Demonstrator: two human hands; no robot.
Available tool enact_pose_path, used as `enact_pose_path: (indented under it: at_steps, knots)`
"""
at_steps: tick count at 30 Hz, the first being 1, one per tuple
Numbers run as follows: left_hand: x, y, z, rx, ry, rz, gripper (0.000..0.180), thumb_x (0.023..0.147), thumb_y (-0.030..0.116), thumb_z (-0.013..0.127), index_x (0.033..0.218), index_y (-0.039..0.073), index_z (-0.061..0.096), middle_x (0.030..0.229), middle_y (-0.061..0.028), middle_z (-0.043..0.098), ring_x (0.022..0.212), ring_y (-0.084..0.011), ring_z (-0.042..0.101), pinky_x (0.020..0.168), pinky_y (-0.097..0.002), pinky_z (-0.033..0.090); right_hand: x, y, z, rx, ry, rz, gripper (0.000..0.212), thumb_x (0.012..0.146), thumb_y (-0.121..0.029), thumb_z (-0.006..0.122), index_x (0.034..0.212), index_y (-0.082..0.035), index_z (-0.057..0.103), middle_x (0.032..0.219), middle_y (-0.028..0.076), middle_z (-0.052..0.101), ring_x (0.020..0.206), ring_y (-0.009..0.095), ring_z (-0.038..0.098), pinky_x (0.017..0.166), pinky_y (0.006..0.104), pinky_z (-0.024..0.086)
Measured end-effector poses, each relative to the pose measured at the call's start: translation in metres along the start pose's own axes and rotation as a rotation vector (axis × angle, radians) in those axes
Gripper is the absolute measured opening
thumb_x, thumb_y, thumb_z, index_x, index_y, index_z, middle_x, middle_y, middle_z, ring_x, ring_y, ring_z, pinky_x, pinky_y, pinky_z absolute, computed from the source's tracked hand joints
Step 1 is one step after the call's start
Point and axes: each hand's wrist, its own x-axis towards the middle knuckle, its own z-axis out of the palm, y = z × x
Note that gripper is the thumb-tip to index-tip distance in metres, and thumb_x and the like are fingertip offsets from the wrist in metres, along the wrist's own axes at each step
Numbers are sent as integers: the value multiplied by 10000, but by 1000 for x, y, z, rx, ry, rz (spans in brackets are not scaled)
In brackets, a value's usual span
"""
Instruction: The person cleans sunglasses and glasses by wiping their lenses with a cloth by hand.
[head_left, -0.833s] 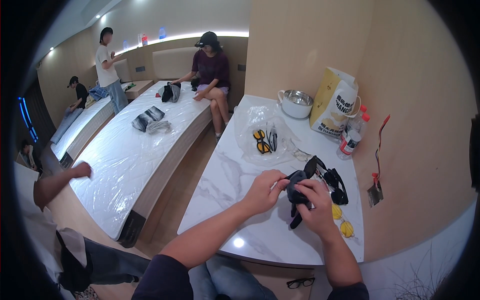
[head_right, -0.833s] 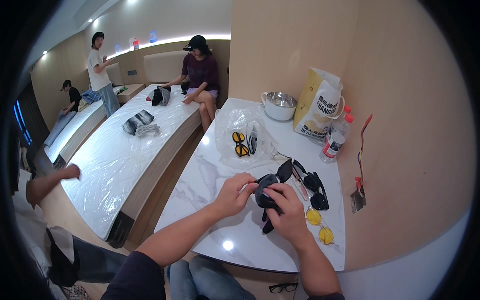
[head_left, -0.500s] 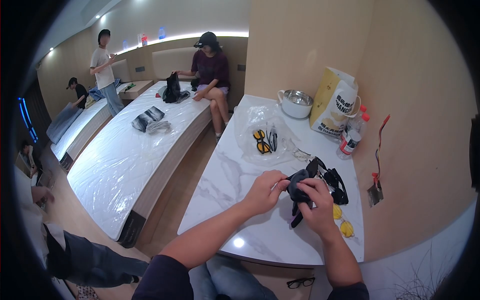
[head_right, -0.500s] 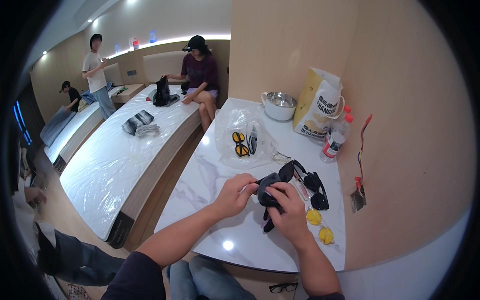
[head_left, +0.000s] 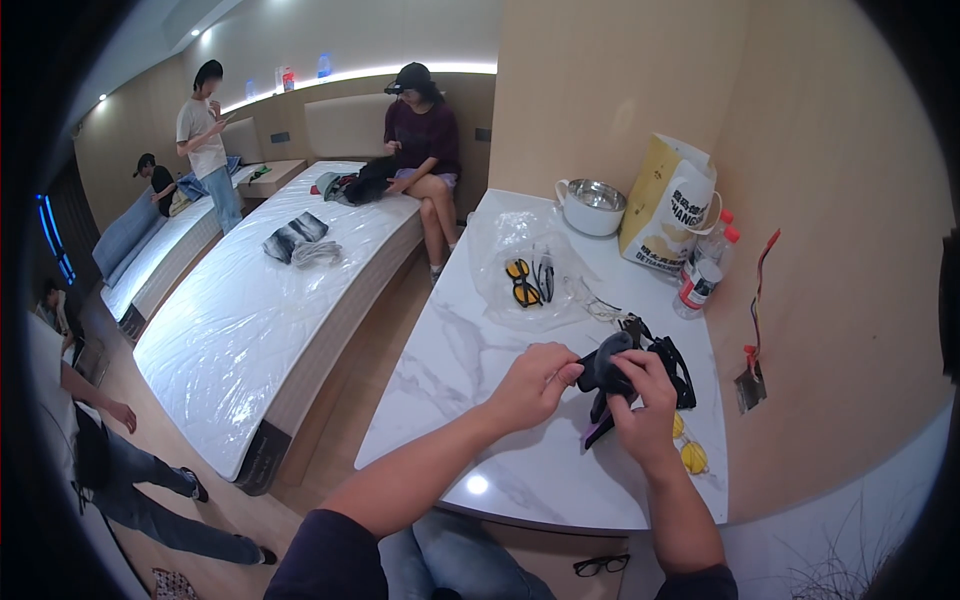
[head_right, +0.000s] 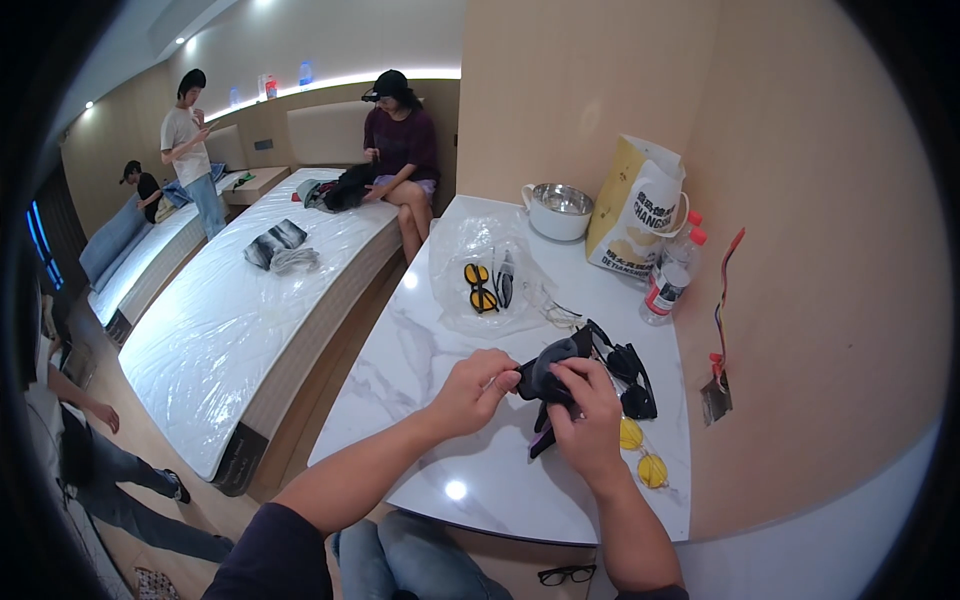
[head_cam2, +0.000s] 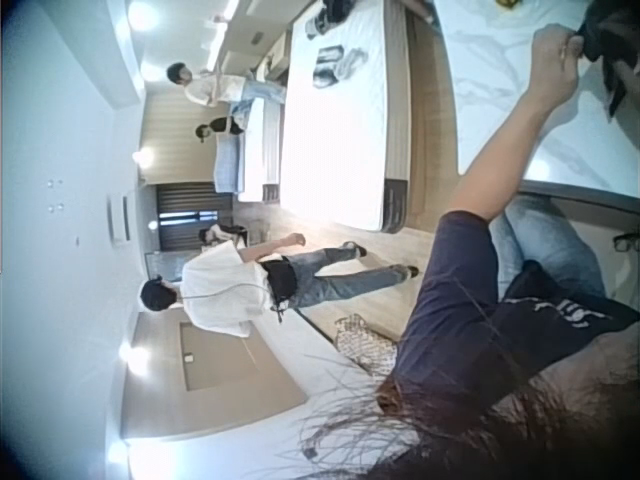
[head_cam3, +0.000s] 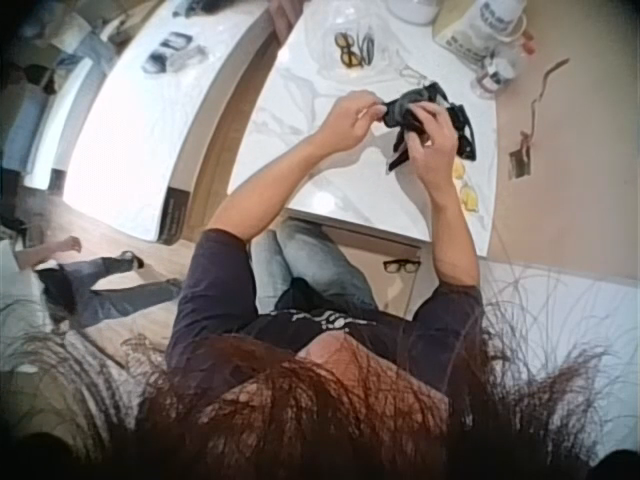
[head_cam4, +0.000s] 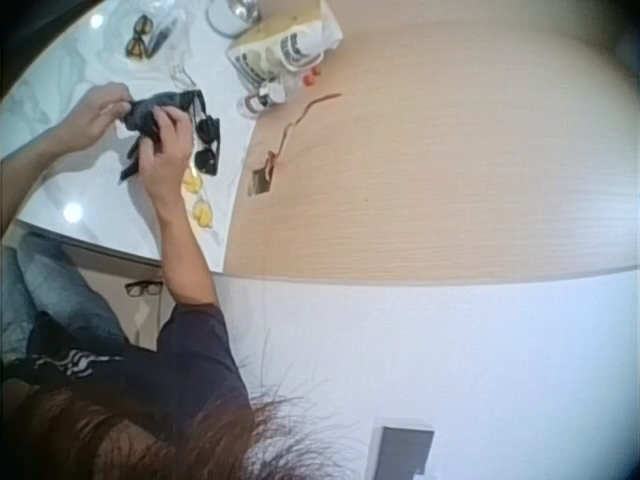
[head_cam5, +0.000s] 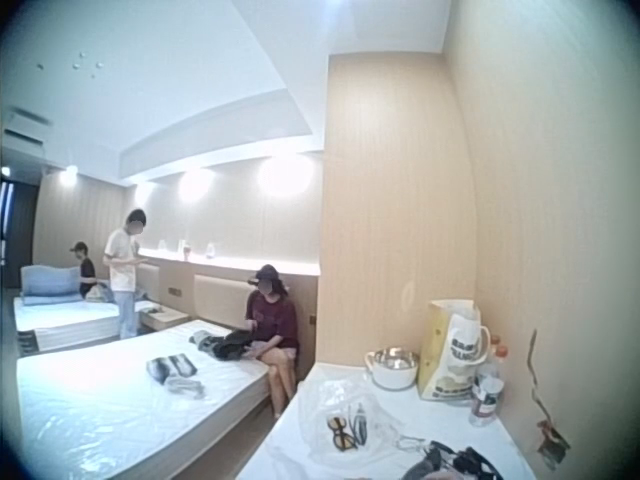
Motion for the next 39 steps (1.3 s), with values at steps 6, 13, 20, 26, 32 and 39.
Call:
enact_pose_path:
  at_steps: [6, 13, 20, 26, 32, 39]
  knots:
    - [-1, 0, 0, 21, 7, 10, 111, 954, 120, 596, 916, 21, 627, 809, -120, 605, 813, -336, 576, 791, -405, 437, 0, -8, 1, 56, -56, -31, 417, 686, 90, 670, 1096, 11, 686, 1104, 151, 624, 980, 310, 652, 803, 342, 544]
    - [-1, 3, -3, 28, -12, 25, 108, 950, 112, 594, 906, 19, 627, 798, -120, 603, 791, -336, 577, 785, -405, 437, 1, -6, 3, 106, 65, 106, 414, 689, 87, 671, 1097, 16, 685, 1083, 148, 628, 946, 304, 656, 782, 330, 548]
    - [0, -2, -4, 42, -16, 23, 111, 955, 116, 599, 957, 20, 654, 836, -134, 629, 824, -345, 587, 774, -405, 467, 0, -8, 2, 84, -42, -34, 413, 687, 85, 673, 1093, 12, 687, 1089, 151, 630, 961, 300, 659, 796, 340, 545]
    - [0, 2, -2, 45, 17, 27, 107, 947, 109, 599, 903, 16, 628, 798, -125, 607, 784, -339, 578, 768, -406, 436, 0, 0, 2, 4, 13, 2, 410, 695, 85, 676, 1099, 16, 686, 1089, 144, 623, 957, 294, 658, 800, 333, 543]
    - [1, -1, -3, 28, 10, 19, 116, 951, 115, 600, 915, 9, 630, 799, -129, 605, 786, -340, 579, 766, -406, 436, 0, -7, 3, 73, -46, 15, 414, 685, 93, 670, 1093, 20, 686, 1102, 142, 619, 936, 292, 658, 803, 332, 544]
    - [-3, -5, -5, 50, 54, 28, 125, 954, 125, 602, 923, 8, 630, 810, -137, 611, 795, -357, 574, 765, -417, 441, 2, -9, 3, 56, -125, -85, 398, 676, 71, 678, 1069, 12, 697, 1069, 143, 632, 923, 295, 658, 769, 337, 550]
